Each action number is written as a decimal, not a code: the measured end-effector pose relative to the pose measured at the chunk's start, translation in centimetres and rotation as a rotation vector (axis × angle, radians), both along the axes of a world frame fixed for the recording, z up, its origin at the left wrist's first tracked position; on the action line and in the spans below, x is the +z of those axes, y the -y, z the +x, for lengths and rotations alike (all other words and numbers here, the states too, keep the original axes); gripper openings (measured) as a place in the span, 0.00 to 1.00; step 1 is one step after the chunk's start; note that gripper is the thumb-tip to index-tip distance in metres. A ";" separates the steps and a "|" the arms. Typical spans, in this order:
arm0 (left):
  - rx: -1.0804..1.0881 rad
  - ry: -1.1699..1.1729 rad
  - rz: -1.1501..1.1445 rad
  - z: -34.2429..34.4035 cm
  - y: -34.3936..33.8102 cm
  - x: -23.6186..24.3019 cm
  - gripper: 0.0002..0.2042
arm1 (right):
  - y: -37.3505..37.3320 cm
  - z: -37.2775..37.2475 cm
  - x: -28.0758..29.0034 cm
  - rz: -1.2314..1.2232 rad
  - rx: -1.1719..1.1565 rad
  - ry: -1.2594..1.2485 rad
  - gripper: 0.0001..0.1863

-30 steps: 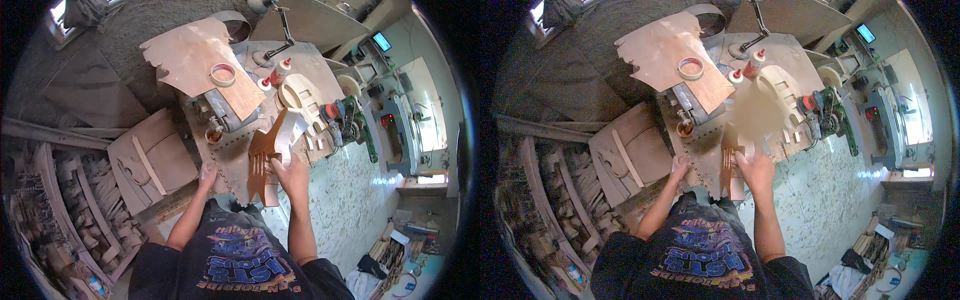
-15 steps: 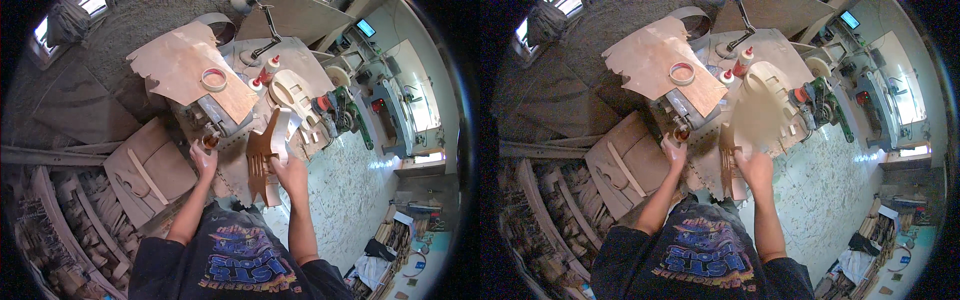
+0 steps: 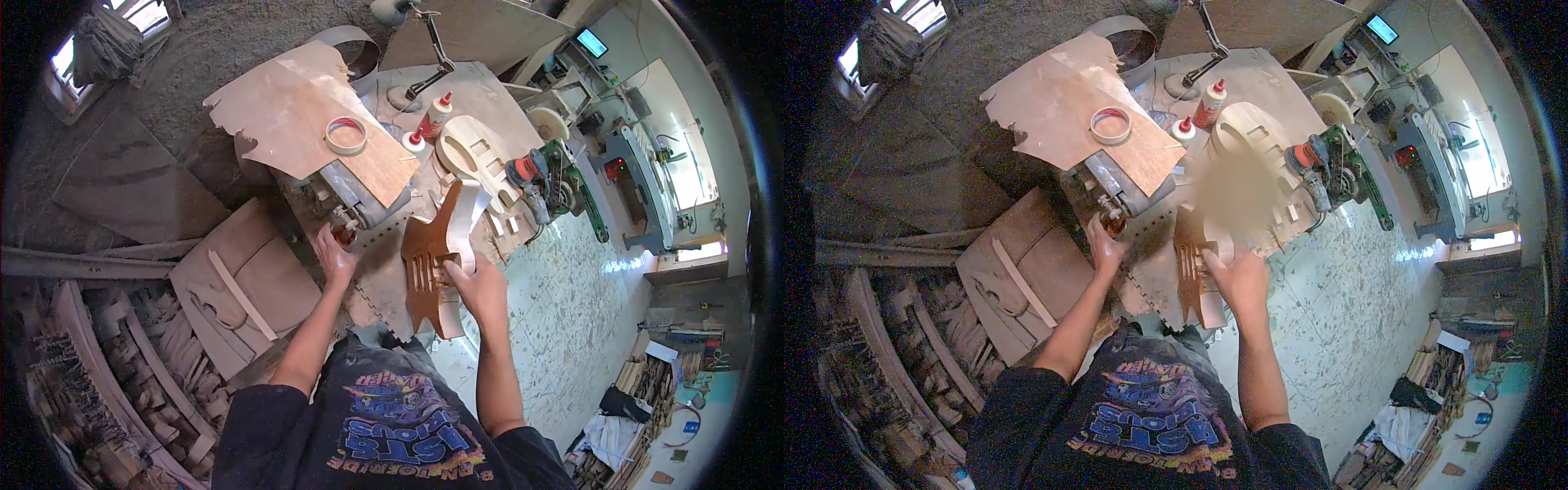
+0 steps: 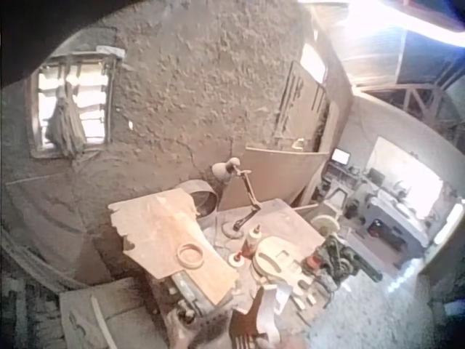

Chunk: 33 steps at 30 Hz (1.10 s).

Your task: The person applies a brown liquid finish to the front and sides of a wooden guitar body using a paint brush, repeatedly dipping the brush into a container of the finish.

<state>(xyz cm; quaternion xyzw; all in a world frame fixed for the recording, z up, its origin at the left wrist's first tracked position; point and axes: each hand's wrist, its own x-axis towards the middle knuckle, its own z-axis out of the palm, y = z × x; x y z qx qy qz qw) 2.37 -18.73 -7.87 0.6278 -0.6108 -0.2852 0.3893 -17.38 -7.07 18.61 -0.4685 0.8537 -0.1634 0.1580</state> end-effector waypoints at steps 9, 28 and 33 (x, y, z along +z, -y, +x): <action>-0.028 -0.007 -0.117 1.0 1.2 -0.4 0.31 | 0.2 0.3 -0.1 0.055 0.007 0.021 0.25; -0.308 -0.348 -0.129 -0.2 -9.1 19.4 0.41 | -0.7 -2.1 -3.1 -0.539 0.104 0.265 0.30; -0.392 -0.469 -0.234 -4.5 -6.6 27.4 0.41 | -0.7 -3.2 -3.8 -0.500 0.233 0.257 0.31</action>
